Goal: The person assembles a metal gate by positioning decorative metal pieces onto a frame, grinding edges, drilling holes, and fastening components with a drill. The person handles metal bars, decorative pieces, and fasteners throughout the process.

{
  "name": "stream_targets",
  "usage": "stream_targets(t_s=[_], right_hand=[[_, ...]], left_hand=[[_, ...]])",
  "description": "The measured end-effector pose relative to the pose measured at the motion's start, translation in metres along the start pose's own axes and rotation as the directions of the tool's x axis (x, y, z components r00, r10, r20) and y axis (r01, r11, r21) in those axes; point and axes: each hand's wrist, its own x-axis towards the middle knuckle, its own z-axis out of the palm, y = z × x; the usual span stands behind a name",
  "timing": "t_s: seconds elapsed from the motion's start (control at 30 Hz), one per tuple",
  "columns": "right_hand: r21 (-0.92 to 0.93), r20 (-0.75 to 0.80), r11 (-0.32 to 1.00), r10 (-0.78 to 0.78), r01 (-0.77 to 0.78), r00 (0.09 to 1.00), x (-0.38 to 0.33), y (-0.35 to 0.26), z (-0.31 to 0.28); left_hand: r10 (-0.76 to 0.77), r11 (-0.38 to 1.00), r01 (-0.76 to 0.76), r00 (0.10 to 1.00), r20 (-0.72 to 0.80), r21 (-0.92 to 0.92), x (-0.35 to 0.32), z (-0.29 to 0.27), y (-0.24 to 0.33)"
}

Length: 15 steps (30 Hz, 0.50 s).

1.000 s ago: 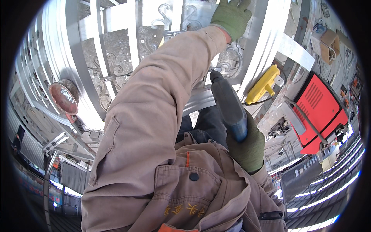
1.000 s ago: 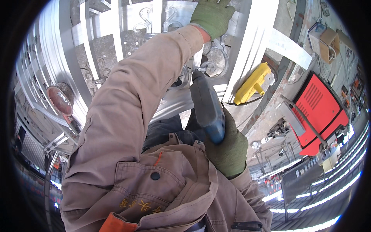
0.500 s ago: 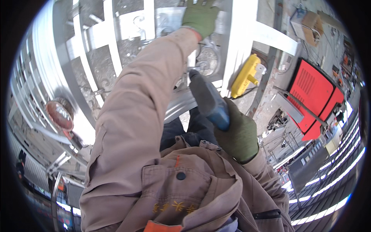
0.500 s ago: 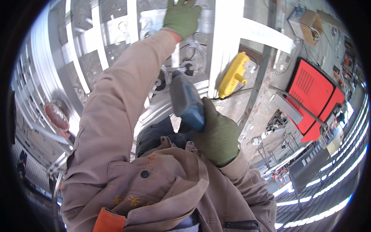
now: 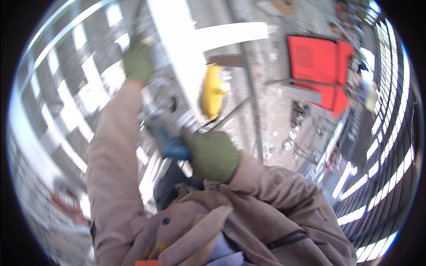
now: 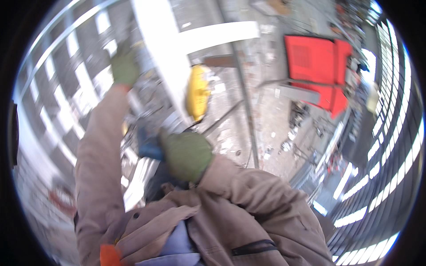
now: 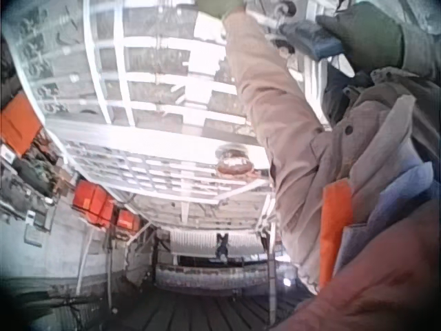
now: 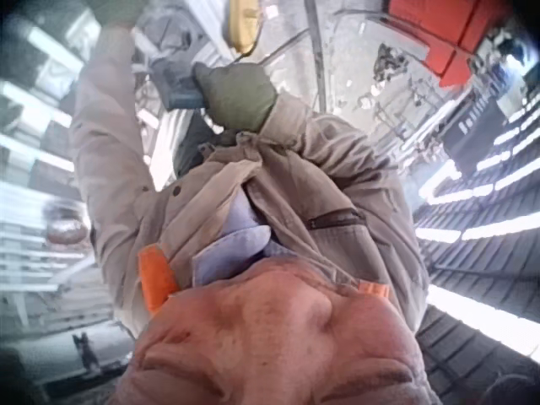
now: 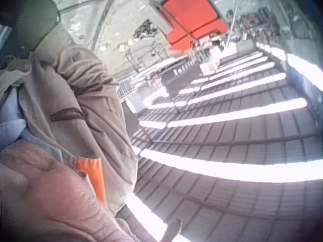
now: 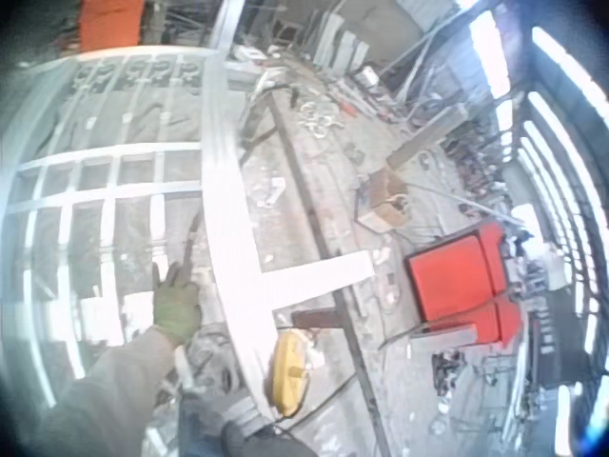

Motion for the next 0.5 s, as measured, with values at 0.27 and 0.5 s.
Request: stream_targets(t_s=[0.27, 0.5], right_hand=[[-0.024, 0.124, 0.997, 0.078, -0.076, 0.989, -0.004, 0.016, -0.012], [0.025, 0.042, 0.998, 0.06, -0.061, 0.997, -0.006, 0.009, -0.016]], left_hand=[[-0.173, 0.963, 0.091, 0.93, 0.323, 0.253, 0.028, -0.068, 0.085], [-0.168, 0.963, 0.097, 0.947, 0.275, 0.253, 0.021, -0.054, 0.073]])
